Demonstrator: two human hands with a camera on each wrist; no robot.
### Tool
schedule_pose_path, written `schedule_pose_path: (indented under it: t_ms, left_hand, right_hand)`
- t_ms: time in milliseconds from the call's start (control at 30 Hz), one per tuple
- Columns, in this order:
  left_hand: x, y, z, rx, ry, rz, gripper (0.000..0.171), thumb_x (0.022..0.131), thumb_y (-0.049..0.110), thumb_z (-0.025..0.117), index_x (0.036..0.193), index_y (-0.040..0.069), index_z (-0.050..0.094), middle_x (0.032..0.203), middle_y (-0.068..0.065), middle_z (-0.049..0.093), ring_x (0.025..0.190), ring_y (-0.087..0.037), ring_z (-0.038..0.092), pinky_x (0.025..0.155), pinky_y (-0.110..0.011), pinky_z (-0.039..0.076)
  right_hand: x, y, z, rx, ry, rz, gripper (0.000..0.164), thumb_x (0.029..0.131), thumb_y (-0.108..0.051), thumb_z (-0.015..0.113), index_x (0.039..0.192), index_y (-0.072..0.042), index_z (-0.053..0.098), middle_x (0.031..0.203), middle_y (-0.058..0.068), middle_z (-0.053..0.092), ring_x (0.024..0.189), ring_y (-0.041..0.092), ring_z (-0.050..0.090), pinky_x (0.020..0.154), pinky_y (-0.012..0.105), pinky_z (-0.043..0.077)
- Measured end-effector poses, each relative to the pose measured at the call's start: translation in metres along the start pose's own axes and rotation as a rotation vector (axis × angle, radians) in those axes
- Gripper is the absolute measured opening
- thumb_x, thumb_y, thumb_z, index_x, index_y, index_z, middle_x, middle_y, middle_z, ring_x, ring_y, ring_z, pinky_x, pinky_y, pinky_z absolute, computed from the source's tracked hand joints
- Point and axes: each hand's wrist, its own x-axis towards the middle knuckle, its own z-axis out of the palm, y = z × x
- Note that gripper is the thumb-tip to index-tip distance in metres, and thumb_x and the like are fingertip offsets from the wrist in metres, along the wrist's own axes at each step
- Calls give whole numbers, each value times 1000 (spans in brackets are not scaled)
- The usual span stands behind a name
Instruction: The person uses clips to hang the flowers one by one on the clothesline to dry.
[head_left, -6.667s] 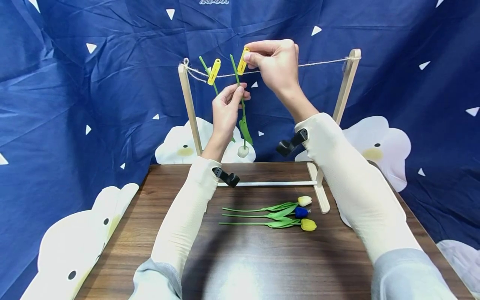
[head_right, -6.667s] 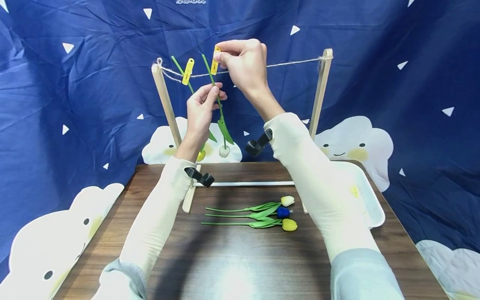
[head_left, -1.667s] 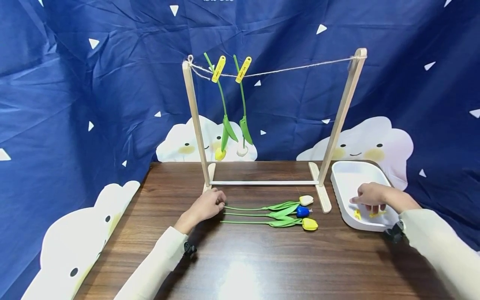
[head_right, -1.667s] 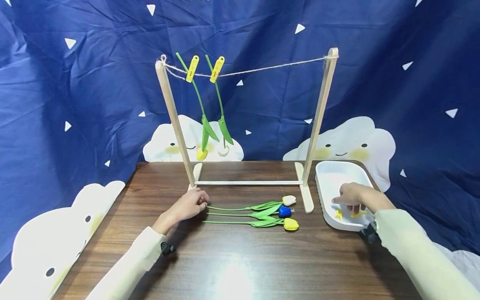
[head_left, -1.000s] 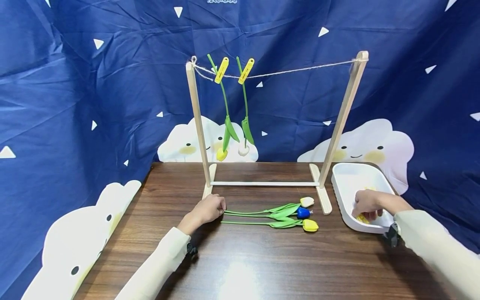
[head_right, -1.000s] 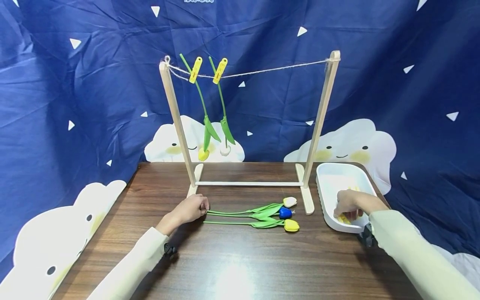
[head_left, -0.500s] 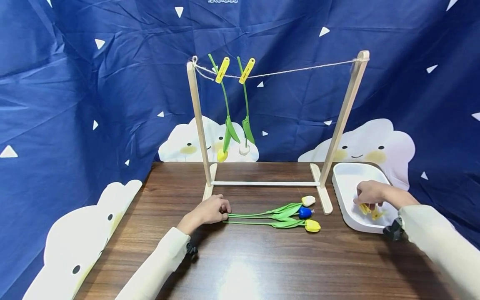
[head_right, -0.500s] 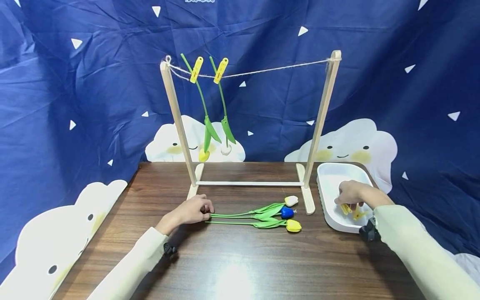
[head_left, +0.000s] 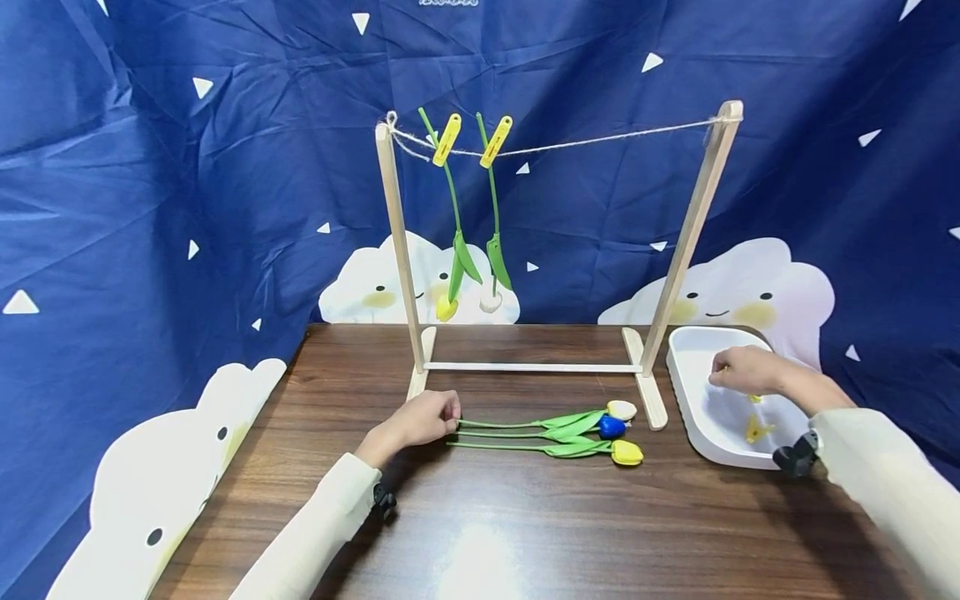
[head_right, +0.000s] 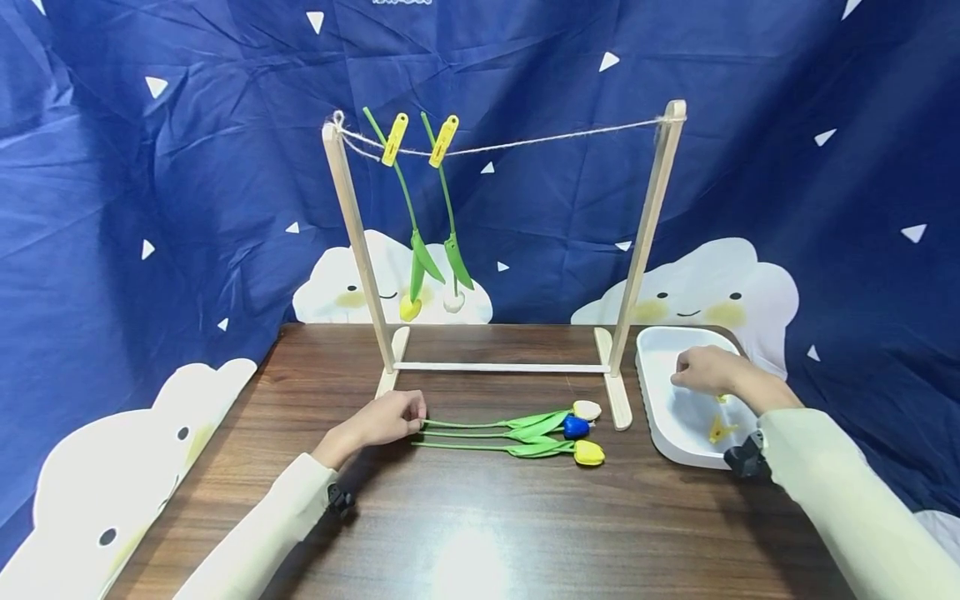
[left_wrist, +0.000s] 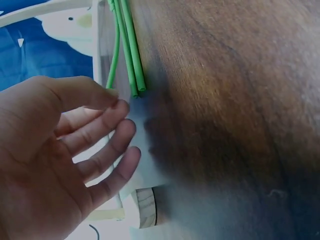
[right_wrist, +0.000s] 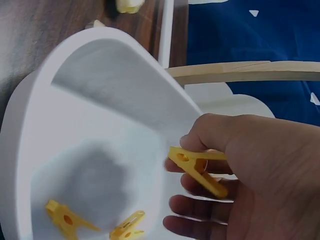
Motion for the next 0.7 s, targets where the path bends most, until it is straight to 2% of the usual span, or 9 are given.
schedule_pose_path:
  t_ms: [133, 233, 400, 467, 567, 700]
  left_hand:
    - [2, 0, -3, -52, 52, 40, 11, 90, 4, 68, 94, 14, 64, 78, 7, 69, 72, -6, 59, 72, -27, 50]
    - [4, 1, -6, -99, 86, 42, 11, 90, 4, 67, 96, 14, 65, 81, 6, 70, 75, -6, 59, 74, -27, 51]
    - [9, 9, -16, -203, 158, 18, 10, 93, 4, 66, 99, 12, 66, 86, 2, 70, 79, -6, 60, 77, -25, 52]
    - [10, 13, -21, -263, 194, 24, 9, 93, 2, 65, 99, 9, 66, 87, -1, 71, 79, -8, 63, 76, -24, 53]
    - [12, 21, -29, -416, 228, 20, 9, 97, -1, 62, 102, 5, 65, 93, -9, 75, 83, -22, 74, 76, -27, 59]
    - [16, 32, -37, -699, 245, 55, 7, 104, -5, 54, 109, -5, 58, 111, -28, 76, 89, -33, 80, 80, -38, 66]
  right_hand:
    - [0, -2, -4, 27, 78, -22, 19, 88, -18, 78, 87, -3, 66, 76, -1, 61, 69, 15, 52, 64, 32, 44]
    - [0, -6, -10, 16, 122, -59, 21, 88, -19, 82, 88, -5, 65, 76, -3, 61, 68, 12, 52, 64, 31, 44]
    - [1, -17, -22, 56, 101, -62, 21, 95, -23, 80, 99, -5, 71, 71, -5, 64, 58, 11, 61, 56, 30, 46]
    - [3, -23, -26, 57, 99, -46, 22, 98, -25, 77, 101, -4, 72, 73, -4, 66, 59, 12, 61, 55, 31, 46]
    - [7, -30, -29, 20, 138, -57, 21, 103, -25, 71, 99, -4, 73, 80, -1, 70, 67, 15, 61, 63, 37, 51]
    - [9, -42, -32, 8, 173, -68, 20, 106, -21, 65, 103, -2, 71, 93, 7, 75, 81, 21, 67, 75, 47, 55]
